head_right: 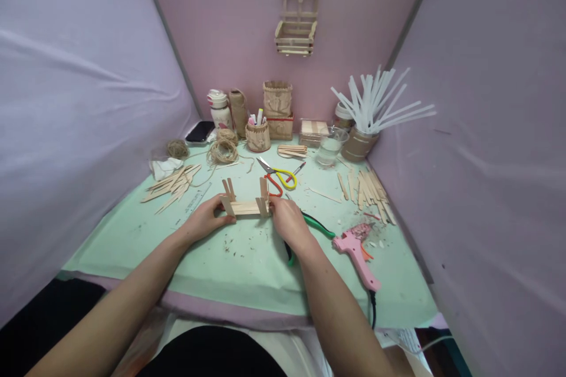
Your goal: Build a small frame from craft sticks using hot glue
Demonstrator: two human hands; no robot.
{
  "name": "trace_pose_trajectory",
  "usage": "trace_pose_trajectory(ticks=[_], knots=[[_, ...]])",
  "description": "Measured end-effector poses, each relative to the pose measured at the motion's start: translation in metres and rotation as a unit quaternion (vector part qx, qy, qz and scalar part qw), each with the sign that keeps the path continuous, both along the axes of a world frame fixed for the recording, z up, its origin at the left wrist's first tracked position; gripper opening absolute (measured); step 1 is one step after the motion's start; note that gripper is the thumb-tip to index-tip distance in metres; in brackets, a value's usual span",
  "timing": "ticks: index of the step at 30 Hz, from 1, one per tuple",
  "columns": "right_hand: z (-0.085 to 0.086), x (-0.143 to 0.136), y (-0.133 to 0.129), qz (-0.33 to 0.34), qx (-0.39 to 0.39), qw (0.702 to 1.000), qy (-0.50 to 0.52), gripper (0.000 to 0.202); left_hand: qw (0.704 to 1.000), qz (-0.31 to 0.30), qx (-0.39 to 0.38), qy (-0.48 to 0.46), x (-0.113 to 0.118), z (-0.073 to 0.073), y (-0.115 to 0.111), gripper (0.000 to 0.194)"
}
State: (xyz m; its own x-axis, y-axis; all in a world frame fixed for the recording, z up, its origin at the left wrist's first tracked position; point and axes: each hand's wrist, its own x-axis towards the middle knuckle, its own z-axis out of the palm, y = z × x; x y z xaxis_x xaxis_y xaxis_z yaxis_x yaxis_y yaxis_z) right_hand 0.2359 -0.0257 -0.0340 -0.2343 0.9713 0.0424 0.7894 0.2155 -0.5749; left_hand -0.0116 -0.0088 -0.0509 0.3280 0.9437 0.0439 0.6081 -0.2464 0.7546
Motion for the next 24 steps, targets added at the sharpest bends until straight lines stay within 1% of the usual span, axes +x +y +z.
trace_pose_trajectory(ticks=[9,14,19,24], knots=[[-0.001,-0.0003,-0.0006,-0.004,-0.002,1.0,-0.004,0.032,1.0,0.0,0.012,0.008,0.0018,0.0055,-0.0033,0.034],[-0.0006,0.0026,0.0006,-0.016,0.001,1.0,-0.01,0.036,1.0,0.0,0.006,0.0,0.0015,0.0074,-0.0045,0.048],[0.0006,0.0056,0.0015,-0.03,0.001,0.999,-0.022,0.034,1.0,0.0,0.002,-0.001,0.0007,0.0083,-0.0055,0.054],[0.0033,0.006,0.0005,-0.052,0.01,0.998,-0.036,0.028,1.0,0.003,0.013,-0.02,0.0007,0.0097,-0.0101,0.072]])
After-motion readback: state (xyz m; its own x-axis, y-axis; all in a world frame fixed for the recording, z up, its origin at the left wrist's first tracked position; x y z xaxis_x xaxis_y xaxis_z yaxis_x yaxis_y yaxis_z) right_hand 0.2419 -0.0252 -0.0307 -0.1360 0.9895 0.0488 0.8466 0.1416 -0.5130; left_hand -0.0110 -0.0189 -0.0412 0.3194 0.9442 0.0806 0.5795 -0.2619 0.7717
